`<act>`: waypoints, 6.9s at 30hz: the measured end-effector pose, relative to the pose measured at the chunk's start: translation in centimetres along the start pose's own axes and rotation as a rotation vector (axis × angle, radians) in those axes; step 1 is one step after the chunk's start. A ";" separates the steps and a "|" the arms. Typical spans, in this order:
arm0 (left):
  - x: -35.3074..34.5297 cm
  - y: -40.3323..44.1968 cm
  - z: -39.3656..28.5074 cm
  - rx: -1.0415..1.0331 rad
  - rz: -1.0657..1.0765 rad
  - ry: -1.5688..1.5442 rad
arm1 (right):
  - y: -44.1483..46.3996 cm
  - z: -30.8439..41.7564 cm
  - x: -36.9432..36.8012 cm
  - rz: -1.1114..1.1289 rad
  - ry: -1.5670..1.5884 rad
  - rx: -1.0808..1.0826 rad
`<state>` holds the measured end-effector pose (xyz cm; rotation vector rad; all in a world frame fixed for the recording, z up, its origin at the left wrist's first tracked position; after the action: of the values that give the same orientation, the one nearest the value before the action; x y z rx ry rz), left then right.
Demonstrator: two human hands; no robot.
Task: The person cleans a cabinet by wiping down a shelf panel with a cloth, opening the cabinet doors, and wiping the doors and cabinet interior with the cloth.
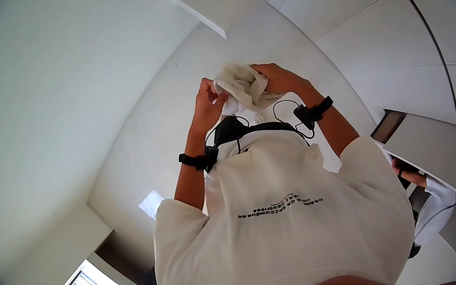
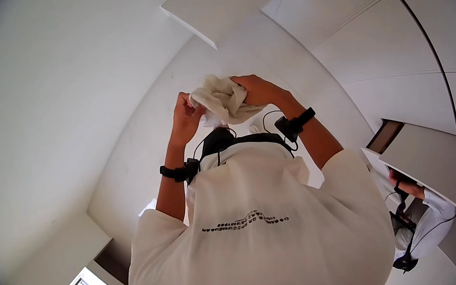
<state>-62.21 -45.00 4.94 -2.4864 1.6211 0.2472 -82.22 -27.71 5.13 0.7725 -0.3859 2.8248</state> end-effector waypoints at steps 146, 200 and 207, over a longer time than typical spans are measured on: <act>21.7 39.6 26.6 0.811 0.654 1.366 | 30.1 -37.9 12.1 -0.170 -0.484 -1.124; 5.7 15.8 32.2 0.748 -0.508 0.700 | 33.3 -37.4 9.4 0.591 -1.289 -0.299; 5.7 17.3 32.1 0.853 -0.587 0.524 | 37.0 -40.3 14.0 0.612 -1.342 -0.097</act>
<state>-77.35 -49.71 -28.34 -2.2225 0.7366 -1.0071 -122.13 -49.30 -28.41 2.7986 -1.0223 2.1533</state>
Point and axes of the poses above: each hand's wrist, its own y-axis towards the middle knuckle, its own x-axis out of the back of the hand, z = x × y, the point moved 1 cm from there along y, towards the middle knuckle, and after that the axes turned 6 degrees about -y, right-handed, at the moved point
